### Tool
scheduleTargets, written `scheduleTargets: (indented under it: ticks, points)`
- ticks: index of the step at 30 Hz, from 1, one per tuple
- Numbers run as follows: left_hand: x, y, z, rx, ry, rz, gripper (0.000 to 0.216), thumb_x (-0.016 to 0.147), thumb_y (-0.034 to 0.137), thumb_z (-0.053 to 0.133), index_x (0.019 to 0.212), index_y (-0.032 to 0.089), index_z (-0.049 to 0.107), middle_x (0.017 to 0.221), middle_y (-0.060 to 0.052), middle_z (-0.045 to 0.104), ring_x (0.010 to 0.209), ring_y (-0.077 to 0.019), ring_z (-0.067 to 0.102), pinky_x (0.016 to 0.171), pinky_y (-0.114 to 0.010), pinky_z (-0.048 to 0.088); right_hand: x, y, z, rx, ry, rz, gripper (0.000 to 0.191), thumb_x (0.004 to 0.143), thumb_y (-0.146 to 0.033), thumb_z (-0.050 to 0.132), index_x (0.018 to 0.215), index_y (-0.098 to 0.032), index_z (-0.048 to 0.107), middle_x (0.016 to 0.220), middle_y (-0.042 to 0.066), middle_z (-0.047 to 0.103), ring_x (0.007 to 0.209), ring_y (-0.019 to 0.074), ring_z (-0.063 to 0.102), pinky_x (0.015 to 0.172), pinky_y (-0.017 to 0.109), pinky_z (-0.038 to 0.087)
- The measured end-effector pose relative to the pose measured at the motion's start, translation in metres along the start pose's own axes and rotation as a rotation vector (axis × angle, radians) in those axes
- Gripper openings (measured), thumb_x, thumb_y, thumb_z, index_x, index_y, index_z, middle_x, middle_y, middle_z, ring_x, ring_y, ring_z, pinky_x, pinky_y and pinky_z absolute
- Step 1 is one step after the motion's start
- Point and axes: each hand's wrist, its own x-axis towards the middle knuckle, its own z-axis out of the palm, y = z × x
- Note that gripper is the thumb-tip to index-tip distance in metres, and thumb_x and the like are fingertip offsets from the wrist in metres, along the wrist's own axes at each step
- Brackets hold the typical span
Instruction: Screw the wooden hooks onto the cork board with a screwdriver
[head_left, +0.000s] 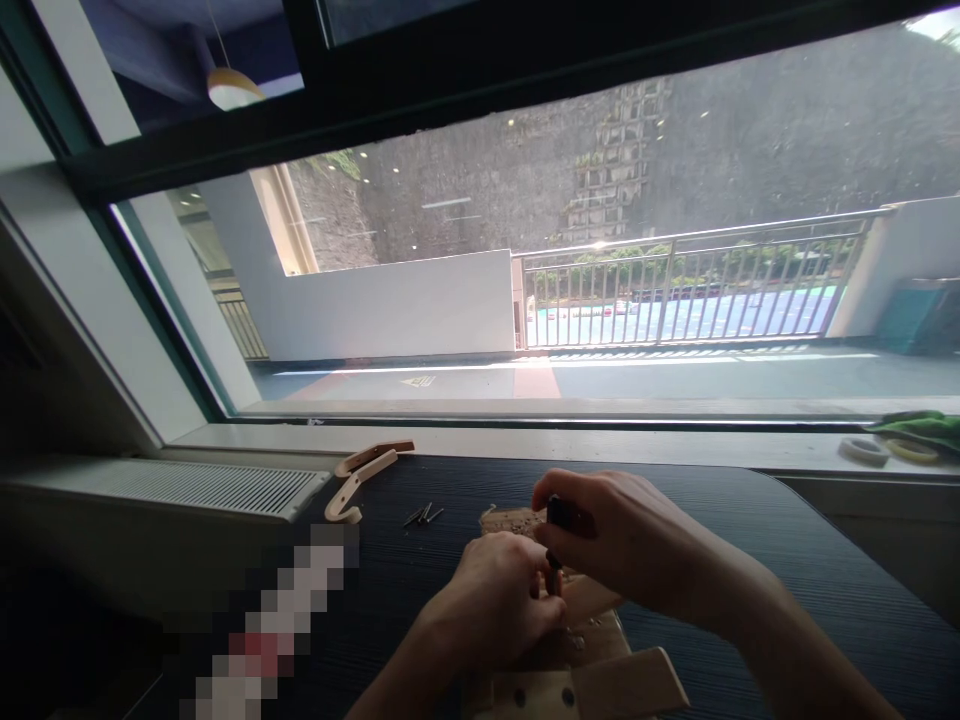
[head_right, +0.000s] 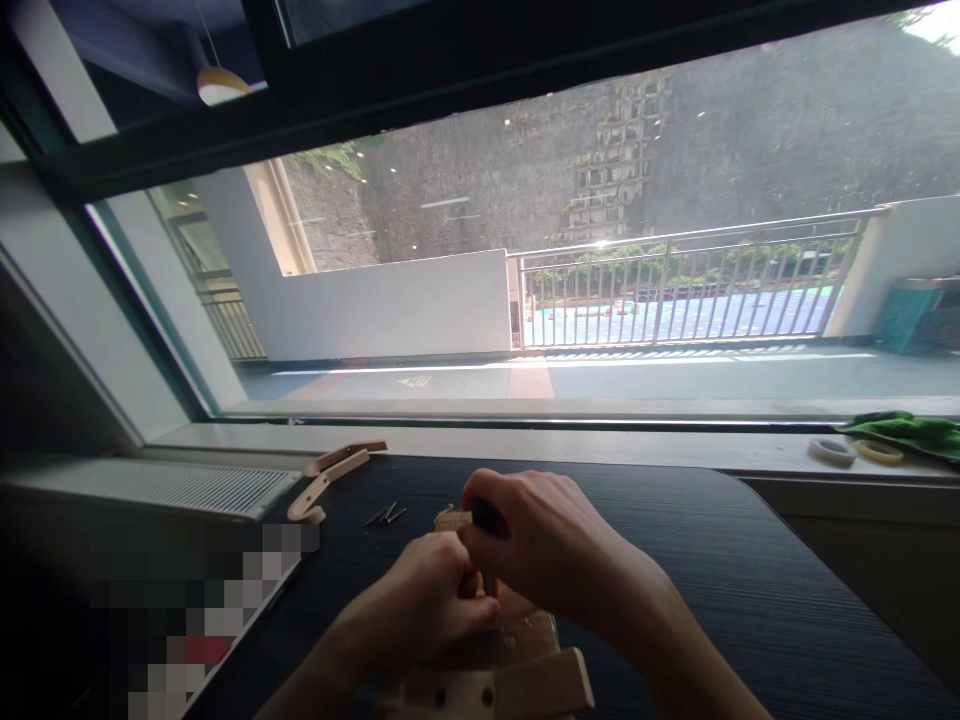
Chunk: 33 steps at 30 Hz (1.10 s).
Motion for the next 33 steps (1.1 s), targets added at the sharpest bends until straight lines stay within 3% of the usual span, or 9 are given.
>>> scheduleTargets:
  ticks: [4,8,13,16,22,28,33]
  points:
    - [0.000,0.001,0.000,0.012,-0.018,-0.008,0.021,0.073,0.033,0.055,0.078,0.021,0.072,0.062,0.001,0.063,0.056,-0.0122,0.052,0.053,-0.023,0.032,-0.002,-0.001,-0.004,0.012,-0.048,-0.010,0.017,0.085,-0.031,0.050,0.074,-0.023,0.059,0.058,-0.005,0.054,0.052,0.0082,0.040,0.050,0.023,0.019]
    - [0.000,0.000,-0.001,-0.004,-0.041,-0.016,0.018,0.072,0.032,0.056,0.077,0.021,0.070,0.066,0.001,0.064,0.062,-0.0131,0.055,0.055,-0.023,0.034,0.001,0.001,-0.003,-0.050,-0.025,0.086,0.021,0.084,-0.037,0.051,0.072,-0.021,0.058,0.056,-0.004,0.052,0.051,0.0089,0.038,0.049,0.024,0.018]
    - [-0.003,-0.012,-0.011,-0.212,-0.204,0.038,0.024,0.071,0.034,0.060,0.089,0.020,0.067,0.078,0.002,0.065,0.068,-0.0124,0.056,0.055,-0.020,0.037,0.003,0.003,-0.001,-0.055,0.004,0.070,0.022,0.084,-0.039,0.051,0.072,-0.021,0.056,0.055,-0.005,0.050,0.050,0.0085,0.034,0.049,0.024,0.017]
    - [-0.003,-0.021,-0.020,-0.241,-0.155,0.077,0.028,0.072,0.035,0.061,0.095,0.020,0.066,0.088,0.000,0.065,0.076,-0.0137,0.056,0.063,-0.021,0.040,0.002,0.004,-0.001,-0.050,0.008,0.056,0.024,0.085,-0.040,0.050,0.071,-0.022,0.055,0.055,-0.005,0.048,0.050,0.0081,0.033,0.049,0.024,0.017]
    - [-0.002,-0.031,-0.021,-0.213,-0.243,0.019,0.032,0.073,0.040,0.061,0.098,0.020,0.066,0.084,-0.001,0.065,0.073,-0.0156,0.057,0.061,-0.023,0.040,0.001,0.004,-0.001,-0.048,-0.006,0.089,0.024,0.084,-0.042,0.050,0.073,-0.022,0.057,0.056,-0.005,0.049,0.050,0.0084,0.034,0.048,0.024,0.016]
    - [-0.001,-0.033,-0.020,-0.246,-0.224,0.025,0.029,0.078,0.041,0.056,0.094,0.020,0.068,0.081,-0.001,0.066,0.073,-0.0154,0.058,0.062,-0.023,0.040,0.002,0.005,0.001,-0.055,0.006,0.072,0.022,0.084,-0.040,0.051,0.073,-0.022,0.056,0.056,-0.005,0.050,0.050,0.0082,0.033,0.049,0.024,0.016]
    - [-0.002,-0.035,-0.025,-0.300,-0.314,0.009,0.040,0.071,0.050,0.063,0.096,0.019,0.067,0.084,-0.002,0.065,0.072,-0.0148,0.057,0.056,-0.021,0.039,0.001,0.006,0.002,-0.056,0.012,0.054,0.023,0.085,-0.041,0.050,0.072,-0.022,0.055,0.056,-0.004,0.051,0.051,0.0082,0.033,0.049,0.024,0.017]
